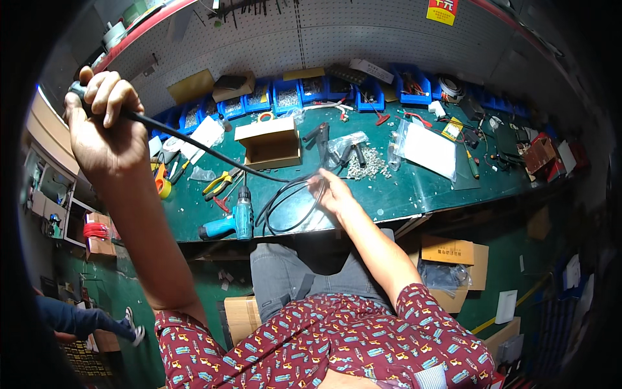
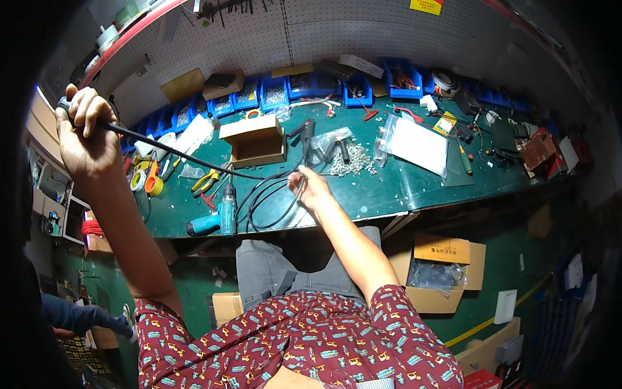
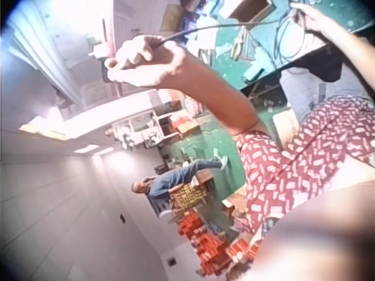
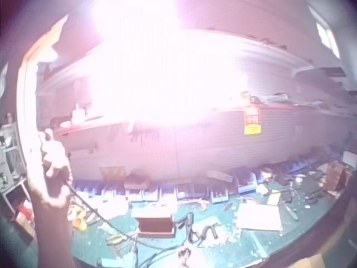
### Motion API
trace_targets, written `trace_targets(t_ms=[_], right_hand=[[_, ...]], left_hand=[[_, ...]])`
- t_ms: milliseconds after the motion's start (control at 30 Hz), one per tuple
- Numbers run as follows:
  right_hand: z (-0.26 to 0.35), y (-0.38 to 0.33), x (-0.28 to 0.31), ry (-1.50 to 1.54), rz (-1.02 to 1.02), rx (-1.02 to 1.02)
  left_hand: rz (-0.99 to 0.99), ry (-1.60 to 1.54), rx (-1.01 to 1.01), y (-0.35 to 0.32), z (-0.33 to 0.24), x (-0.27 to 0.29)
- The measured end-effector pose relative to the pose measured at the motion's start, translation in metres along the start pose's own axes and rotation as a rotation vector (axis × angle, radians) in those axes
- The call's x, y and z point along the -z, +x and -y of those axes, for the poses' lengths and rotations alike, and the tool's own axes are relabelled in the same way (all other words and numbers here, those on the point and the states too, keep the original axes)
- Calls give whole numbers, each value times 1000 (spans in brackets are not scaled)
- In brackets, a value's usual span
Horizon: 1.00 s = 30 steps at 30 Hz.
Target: The person unpacks a black cable and repeatedly attaches black plastic connectors to its ends using a blue heat gun. The person handles the cable and connectors one at a time, applying heat to secure the fittings.
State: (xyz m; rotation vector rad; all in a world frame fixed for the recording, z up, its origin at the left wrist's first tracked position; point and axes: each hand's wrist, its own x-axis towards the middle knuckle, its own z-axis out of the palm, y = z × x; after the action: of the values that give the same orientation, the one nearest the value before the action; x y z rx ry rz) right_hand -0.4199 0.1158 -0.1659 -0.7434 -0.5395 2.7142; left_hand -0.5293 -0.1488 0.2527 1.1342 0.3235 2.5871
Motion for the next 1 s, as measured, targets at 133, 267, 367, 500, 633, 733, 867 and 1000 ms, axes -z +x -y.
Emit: trace_targets(t_ms=[133,267,367,500,633,733,867,1000], right_hand=[[9,21,11,107,-12,-6],[16,12,-2,-60,-54,149],[34,6,-4,-155,-53,115],[39,0,6,-204,-62,112],[43,1,10,-210,62,63],[47,2,17,-248,38,77],[54,-11,5,-412,-24,107],[57,-17,-3,-625,-56,136]], left_hand=[[-173,601,-172,-4,-10,48],[-492,1095,206,-37,0,130],[-473,1149,369,-72,20,175],[-526,1139,377,-90,37,198],[-471,1267,480,-104,50,213],[-394,1293,548,-114,70,225],[-240,1444,535,-124,98,236],[-87,1539,471,-135,119,260]])
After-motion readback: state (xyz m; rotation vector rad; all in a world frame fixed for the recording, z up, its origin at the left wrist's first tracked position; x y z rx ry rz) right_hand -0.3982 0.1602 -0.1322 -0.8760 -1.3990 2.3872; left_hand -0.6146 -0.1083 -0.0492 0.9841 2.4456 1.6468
